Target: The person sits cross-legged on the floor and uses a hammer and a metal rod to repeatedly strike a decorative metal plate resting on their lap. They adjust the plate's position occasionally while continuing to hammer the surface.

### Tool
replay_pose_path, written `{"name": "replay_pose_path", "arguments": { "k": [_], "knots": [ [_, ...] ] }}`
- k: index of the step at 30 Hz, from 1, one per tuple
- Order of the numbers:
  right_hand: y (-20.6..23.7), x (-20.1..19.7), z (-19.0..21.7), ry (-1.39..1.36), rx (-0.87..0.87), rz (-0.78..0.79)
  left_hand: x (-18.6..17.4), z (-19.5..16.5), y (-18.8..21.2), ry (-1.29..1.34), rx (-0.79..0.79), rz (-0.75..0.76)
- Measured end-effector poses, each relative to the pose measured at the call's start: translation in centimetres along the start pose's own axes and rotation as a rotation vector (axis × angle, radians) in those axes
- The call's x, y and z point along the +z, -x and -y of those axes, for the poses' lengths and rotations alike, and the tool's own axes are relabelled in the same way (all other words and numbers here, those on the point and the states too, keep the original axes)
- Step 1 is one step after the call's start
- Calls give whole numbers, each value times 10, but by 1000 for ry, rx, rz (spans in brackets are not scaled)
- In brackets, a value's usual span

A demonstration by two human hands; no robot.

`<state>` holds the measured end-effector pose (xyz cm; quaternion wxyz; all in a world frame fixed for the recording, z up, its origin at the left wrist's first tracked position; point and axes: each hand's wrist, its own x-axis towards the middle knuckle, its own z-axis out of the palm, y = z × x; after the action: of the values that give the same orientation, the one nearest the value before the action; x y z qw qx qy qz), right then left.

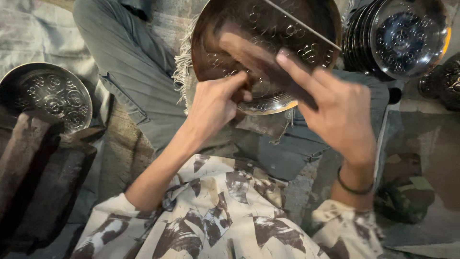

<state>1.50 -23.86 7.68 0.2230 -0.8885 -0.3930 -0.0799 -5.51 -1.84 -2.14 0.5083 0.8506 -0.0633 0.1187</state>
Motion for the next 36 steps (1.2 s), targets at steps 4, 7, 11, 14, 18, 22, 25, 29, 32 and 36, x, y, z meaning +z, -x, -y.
{"name": "replay_pose_path", "arguments": {
  "k": [4,7,11,14,18,22,25,29,32,36],
  "knots": [
    [34,8,4,-37,114,-33,-8,8,-13,26,111,179],
    [50,22,14,-82,184,-65,-12,13,-25,-26,204,269],
    [63,32,30,-452,800,-197,-14,14,-37,-8,201,441],
    [72,28,35,-25,277,-19,-13,11,-41,-43,217,455],
    [84,32,36,-330,809,-154,-12,11,-46,-62,166,536],
    [92,40,33,-111,449,-150,-12,14,-50,-28,203,573],
    [94,44,34,-24,413,-136,-15,16,-51,12,250,596],
    [96,48,42,-128,589,-117,-18,16,-55,24,307,661],
    [98,51,48,-498,1004,-290,-19,15,-59,17,238,756],
    [104,53,51,-279,659,-164,-17,15,-65,49,418,700]
  ]
}}
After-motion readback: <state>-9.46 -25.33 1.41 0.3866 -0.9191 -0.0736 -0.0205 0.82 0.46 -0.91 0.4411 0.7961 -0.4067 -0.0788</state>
